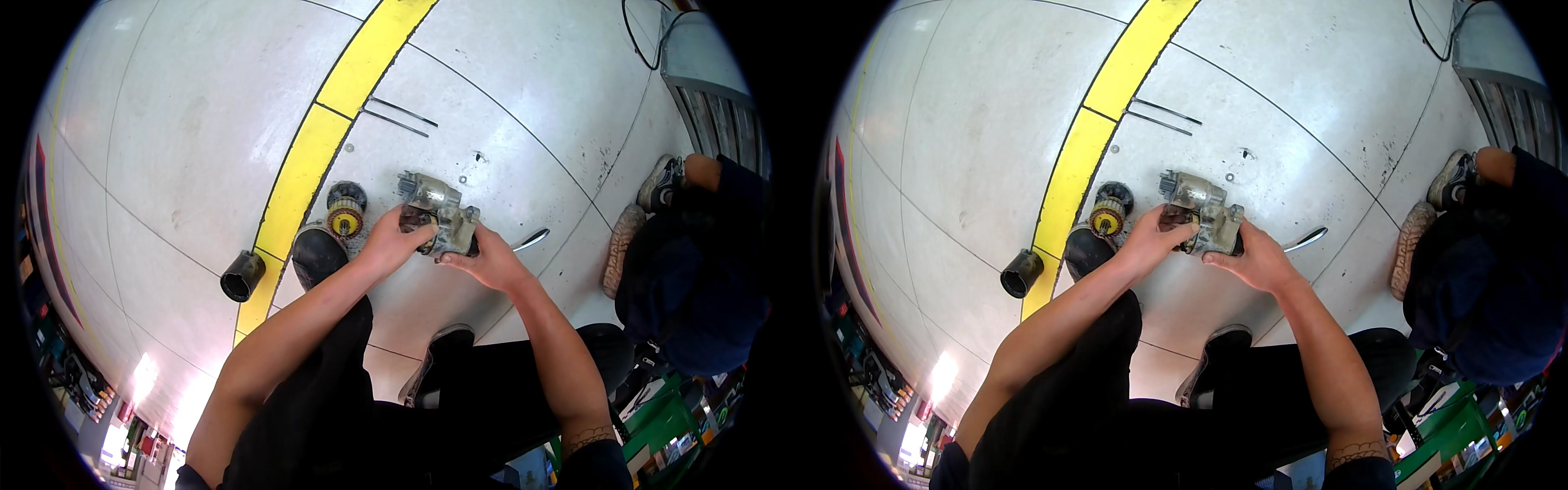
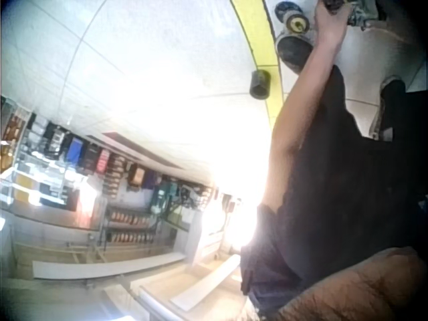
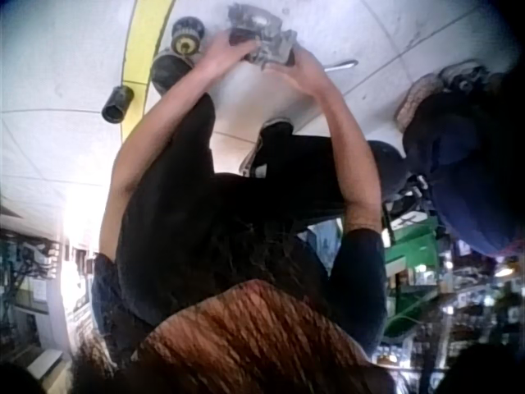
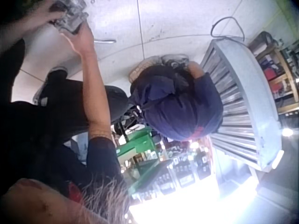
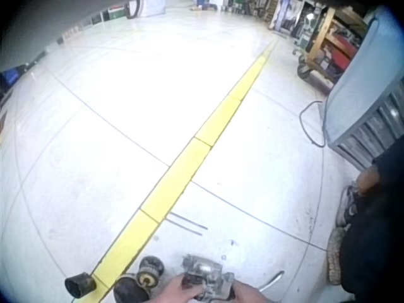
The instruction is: The person sits on the floor and assembles mechanical parts by hand. They insert a cylindrical component into a housing, then attach a larger metal casing, rotating and adjusting the pieces to fit them together.
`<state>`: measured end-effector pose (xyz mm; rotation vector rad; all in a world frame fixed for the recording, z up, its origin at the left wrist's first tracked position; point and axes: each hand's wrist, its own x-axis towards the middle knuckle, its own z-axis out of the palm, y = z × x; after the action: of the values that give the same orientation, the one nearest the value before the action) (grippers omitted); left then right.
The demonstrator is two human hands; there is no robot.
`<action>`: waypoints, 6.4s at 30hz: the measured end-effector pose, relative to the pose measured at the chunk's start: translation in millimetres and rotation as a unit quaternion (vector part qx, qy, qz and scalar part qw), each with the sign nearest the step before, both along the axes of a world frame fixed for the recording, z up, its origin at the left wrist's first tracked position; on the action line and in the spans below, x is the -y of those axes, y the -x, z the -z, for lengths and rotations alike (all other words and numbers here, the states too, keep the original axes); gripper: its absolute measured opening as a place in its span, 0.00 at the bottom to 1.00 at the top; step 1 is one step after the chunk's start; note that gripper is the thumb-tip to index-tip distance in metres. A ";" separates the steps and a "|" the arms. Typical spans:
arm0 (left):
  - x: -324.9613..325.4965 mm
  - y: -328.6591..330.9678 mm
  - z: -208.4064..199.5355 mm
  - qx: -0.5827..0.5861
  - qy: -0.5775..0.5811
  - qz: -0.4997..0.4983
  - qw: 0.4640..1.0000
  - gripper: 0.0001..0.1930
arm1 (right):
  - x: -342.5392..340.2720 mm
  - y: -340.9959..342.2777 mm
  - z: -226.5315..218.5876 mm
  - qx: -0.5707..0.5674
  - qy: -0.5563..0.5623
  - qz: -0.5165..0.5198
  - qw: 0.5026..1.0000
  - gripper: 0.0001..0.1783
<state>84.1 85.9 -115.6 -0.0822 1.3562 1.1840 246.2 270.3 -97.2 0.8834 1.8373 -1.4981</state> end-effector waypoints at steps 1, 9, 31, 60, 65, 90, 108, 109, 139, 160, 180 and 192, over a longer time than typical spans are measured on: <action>4.4 -1.0 -1.8 -0.010 -0.015 -0.001 1.000 0.30 | -0.4 1.4 -2.4 0.002 0.000 0.000 1.000 0.50; 34.4 -8.0 -0.7 -0.237 -0.131 0.129 0.954 0.44 | -6.3 5.6 -9.6 0.025 0.011 0.005 1.000 0.49; 21.8 15.8 6.8 -0.228 -0.195 0.184 0.936 0.38 | -10.5 0.6 -4.3 0.011 0.006 -0.015 1.000 0.49; 19.1 18.3 10.2 -0.242 -0.166 0.218 0.931 0.37 | -9.2 5.1 -9.6 0.016 0.014 0.000 1.000 0.47; 23.7 11.1 5.2 -0.218 -0.173 0.166 0.946 0.37 | -8.7 -1.5 -3.7 0.021 0.031 0.027 0.999 0.47; 27.7 17.7 3.5 -0.381 -0.194 0.280 0.860 0.42 | -12.7 0.2 -3.4 0.022 0.053 0.030 0.998 0.46; 25.5 20.6 13.6 -0.302 -0.193 0.264 0.895 0.39 | -3.5 16.5 -21.8 -0.010 -0.119 -0.092 0.989 0.55; 24.6 19.7 11.7 -0.315 -0.203 0.252 0.892 0.39 | -1.6 16.2 -22.3 -0.020 -0.131 -0.096 0.987 0.56; 13.9 17.2 -4.9 -0.273 -0.153 0.174 0.934 0.40 | 11.9 30.3 -15.5 -0.119 -0.156 -0.035 0.980 0.72; 18.9 12.4 7.3 -0.255 -0.153 0.157 0.942 0.40 | 5.3 28.7 -14.5 -0.133 -0.134 -0.059 0.980 0.69; 23.4 -0.5 1.7 -0.333 -0.160 0.161 0.915 0.42 | 3.1 28.9 -14.4 -0.132 -0.133 -0.061 0.980 0.68; 14.4 -4.6 -18.3 -0.277 -0.101 0.120 0.948 0.37 | 4.0 31.0 -17.0 -0.084 -0.145 -0.079 0.983 0.69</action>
<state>88.7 71.5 -97.3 0.5895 1.6604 1.1734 215.2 266.3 -80.2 0.7370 2.2340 -1.2591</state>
